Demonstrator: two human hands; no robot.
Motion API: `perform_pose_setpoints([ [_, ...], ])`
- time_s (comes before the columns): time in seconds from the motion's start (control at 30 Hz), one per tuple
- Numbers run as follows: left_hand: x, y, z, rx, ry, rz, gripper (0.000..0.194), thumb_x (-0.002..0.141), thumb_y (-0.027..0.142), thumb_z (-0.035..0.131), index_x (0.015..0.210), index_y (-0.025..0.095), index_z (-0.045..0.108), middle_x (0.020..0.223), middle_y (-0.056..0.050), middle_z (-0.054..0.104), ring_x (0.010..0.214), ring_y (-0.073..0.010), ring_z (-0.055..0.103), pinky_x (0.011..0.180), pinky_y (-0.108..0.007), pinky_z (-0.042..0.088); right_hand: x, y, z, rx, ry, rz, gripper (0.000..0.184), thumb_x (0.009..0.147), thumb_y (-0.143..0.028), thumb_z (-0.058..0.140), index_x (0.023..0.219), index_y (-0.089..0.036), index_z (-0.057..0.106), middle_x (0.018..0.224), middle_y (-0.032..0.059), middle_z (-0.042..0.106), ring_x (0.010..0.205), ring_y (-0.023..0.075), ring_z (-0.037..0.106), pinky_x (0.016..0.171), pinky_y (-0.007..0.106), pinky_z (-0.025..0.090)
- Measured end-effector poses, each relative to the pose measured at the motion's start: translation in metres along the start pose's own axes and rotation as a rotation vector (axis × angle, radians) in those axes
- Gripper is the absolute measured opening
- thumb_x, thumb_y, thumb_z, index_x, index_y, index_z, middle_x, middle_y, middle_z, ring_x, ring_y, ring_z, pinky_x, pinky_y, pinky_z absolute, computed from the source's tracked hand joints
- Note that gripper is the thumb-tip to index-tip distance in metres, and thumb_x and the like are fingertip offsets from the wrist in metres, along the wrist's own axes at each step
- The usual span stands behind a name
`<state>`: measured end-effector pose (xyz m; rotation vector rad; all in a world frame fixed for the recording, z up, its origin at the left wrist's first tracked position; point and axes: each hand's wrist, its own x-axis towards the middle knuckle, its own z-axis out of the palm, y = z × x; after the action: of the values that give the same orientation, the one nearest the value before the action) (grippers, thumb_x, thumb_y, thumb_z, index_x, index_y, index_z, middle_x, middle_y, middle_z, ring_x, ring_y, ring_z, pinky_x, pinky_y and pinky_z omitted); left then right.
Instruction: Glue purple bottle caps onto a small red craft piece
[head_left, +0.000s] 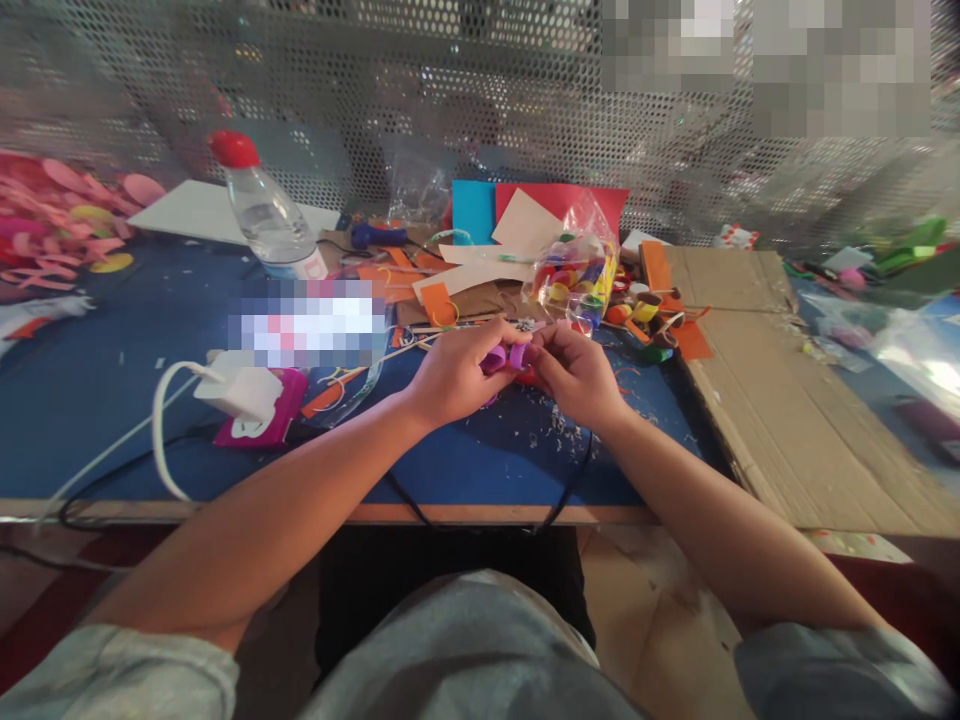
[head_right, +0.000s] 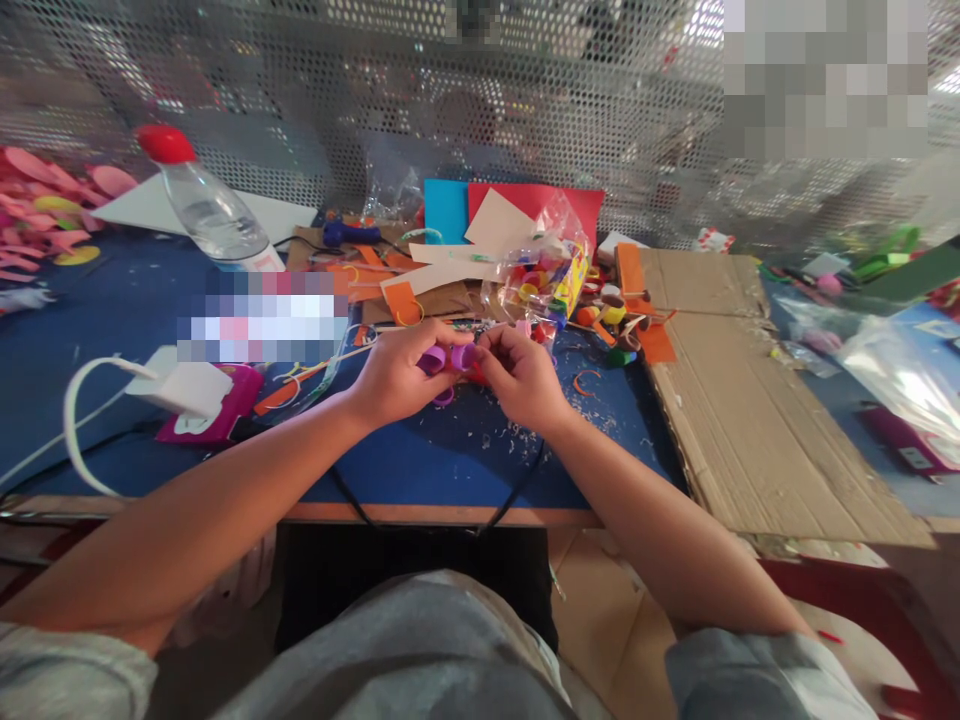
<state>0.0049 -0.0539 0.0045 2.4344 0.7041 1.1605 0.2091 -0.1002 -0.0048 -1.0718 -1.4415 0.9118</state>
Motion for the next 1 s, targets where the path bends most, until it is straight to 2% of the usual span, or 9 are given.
perform_pose_setpoints([
  [0.27,-0.0003,-0.0010,0.0011,0.002,-0.006,-0.009,0.026,0.094,0.027,0.075,0.120,0.022,0.072,0.103,-0.005,0.085,0.084,-0.0157,0.078,0.077,-0.029,0.059,0.0002,0.0018,0.0003,-0.024,0.025,0.024,0.045,0.091,-0.062,0.083,0.085,-0.024,0.061,0.065,-0.0049,0.053,0.055,0.0101,0.042,0.049,0.028,0.029],
  [0.63,-0.0011,-0.0023,0.0014,-0.008,-0.021,0.005,0.027,0.093,0.027,0.077,0.119,0.022,0.071,0.104,-0.005,0.084,0.084,-0.0164,0.078,0.077,-0.029,0.059,-0.0009,0.0052,0.0003,-0.108,-0.006,-0.015,0.042,0.099,-0.061,0.072,0.084,-0.024,0.058,0.067,-0.0042,0.052,0.056,0.0112,0.040,0.051,0.029,0.029],
  [1.0,-0.0002,0.0017,0.0015,-0.003,0.042,-0.023,0.026,0.091,0.030,0.082,0.114,0.022,0.072,0.098,-0.004,0.084,0.080,-0.0158,0.076,0.072,-0.027,0.056,-0.0022,0.0046,-0.0003,-0.066,-0.048,-0.068,0.051,0.101,-0.073,0.064,0.087,-0.025,0.054,0.068,-0.0048,0.050,0.058,0.0113,0.041,0.052,0.029,0.032],
])
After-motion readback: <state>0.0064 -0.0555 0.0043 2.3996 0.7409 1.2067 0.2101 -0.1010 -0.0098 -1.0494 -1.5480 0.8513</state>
